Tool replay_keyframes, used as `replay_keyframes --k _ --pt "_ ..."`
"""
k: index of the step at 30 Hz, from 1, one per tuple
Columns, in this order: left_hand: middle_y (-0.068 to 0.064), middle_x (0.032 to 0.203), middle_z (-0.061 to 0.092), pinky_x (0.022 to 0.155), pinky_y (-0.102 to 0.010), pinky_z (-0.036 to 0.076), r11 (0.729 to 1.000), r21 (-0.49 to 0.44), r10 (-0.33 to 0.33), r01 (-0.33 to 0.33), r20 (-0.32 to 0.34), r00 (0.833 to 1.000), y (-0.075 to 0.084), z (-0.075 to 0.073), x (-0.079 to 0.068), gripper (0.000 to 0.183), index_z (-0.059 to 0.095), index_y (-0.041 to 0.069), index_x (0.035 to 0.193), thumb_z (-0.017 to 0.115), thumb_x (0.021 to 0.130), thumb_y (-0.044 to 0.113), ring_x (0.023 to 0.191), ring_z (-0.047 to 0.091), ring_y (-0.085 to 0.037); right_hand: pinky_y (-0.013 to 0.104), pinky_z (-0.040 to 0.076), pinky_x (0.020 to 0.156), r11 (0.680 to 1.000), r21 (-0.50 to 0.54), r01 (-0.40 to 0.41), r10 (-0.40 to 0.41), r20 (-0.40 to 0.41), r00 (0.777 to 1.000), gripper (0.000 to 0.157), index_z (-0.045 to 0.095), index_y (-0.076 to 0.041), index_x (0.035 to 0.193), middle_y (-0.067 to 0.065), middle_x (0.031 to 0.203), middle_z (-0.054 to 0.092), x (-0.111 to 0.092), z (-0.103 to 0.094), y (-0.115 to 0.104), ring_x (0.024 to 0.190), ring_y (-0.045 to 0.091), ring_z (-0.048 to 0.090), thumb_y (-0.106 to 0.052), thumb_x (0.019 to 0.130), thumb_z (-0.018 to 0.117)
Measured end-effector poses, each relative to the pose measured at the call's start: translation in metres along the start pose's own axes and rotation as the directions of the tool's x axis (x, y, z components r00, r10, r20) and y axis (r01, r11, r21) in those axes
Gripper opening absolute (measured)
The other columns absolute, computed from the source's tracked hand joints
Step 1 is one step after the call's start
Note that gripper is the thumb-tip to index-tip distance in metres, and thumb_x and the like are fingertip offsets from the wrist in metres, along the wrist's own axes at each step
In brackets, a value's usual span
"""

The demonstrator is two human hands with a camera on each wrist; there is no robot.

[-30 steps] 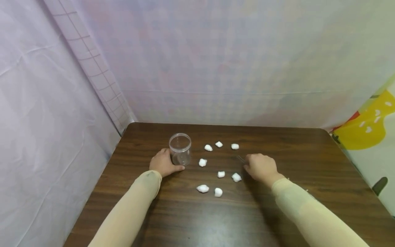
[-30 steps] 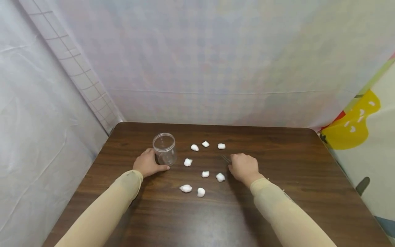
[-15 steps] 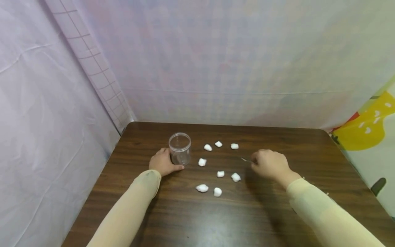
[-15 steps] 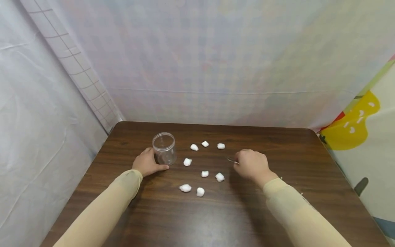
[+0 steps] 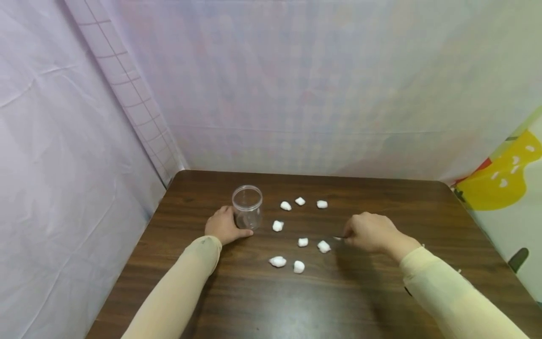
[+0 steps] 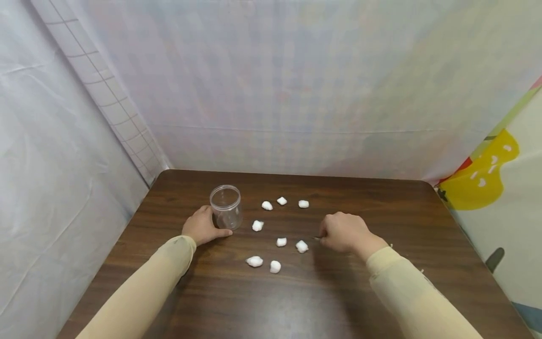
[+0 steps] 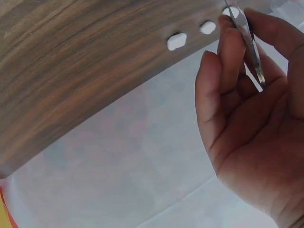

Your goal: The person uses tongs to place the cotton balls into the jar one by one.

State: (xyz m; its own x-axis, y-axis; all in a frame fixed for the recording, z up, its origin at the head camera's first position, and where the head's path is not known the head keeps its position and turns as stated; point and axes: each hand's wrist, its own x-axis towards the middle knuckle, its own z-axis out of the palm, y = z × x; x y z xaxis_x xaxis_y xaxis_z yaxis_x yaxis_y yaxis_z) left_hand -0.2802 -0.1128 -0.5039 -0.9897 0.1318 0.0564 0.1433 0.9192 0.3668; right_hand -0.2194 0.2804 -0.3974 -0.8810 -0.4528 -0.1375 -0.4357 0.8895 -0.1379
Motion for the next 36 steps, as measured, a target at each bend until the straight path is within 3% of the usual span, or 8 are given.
replay_keyframes --k 11,23,27,36 --pt "-0.018 0.133 0.056 0.099 -0.054 0.044 1.000 0.010 -0.001 0.001 0.009 1.000 0.003 -0.001 0.002 0.096 0.055 0.000 0.131 0.081 0.067 0.067 0.120 0.054 -0.036 0.046 0.055 0.061 1.000 -0.011 0.021 -0.021 0.024 0.999 0.005 0.078 -0.022 0.087 -0.007 0.089 0.071 -0.001 0.000 -0.008 0.076 0.017 0.067 -0.022 0.082 0.077" --pt "-0.018 0.134 0.055 0.101 -0.055 0.043 1.000 -0.003 -0.008 0.008 0.011 1.000 0.001 -0.001 0.000 0.098 0.054 0.000 0.132 0.081 0.067 0.068 0.122 0.053 -0.036 0.046 0.054 0.058 0.998 -0.051 0.033 -0.032 0.023 0.999 0.005 0.076 -0.023 0.084 -0.007 0.086 0.070 0.002 0.004 -0.013 0.072 0.016 0.064 -0.023 0.079 0.078" --pt "-0.018 0.135 0.054 0.101 -0.055 0.043 1.000 -0.008 -0.011 0.011 0.015 1.000 0.001 -0.001 0.000 0.098 0.054 0.000 0.133 0.081 0.067 0.067 0.123 0.052 -0.037 0.045 0.052 0.054 0.998 -0.057 0.032 -0.031 0.015 0.999 0.006 0.073 -0.026 0.078 -0.008 0.080 0.067 0.004 0.007 -0.014 0.067 0.014 0.060 -0.024 0.077 0.078" --pt "-0.018 0.135 0.054 0.101 -0.054 0.044 1.000 -0.005 -0.011 0.011 0.023 1.000 0.001 0.000 0.001 0.097 0.053 0.001 0.134 0.081 0.068 0.066 0.123 0.052 -0.036 0.038 0.040 0.043 0.994 -0.100 0.041 -0.046 -0.046 0.998 0.025 0.053 -0.028 0.058 -0.010 0.062 0.049 0.009 0.019 -0.013 0.055 0.013 0.046 -0.016 0.069 0.072"
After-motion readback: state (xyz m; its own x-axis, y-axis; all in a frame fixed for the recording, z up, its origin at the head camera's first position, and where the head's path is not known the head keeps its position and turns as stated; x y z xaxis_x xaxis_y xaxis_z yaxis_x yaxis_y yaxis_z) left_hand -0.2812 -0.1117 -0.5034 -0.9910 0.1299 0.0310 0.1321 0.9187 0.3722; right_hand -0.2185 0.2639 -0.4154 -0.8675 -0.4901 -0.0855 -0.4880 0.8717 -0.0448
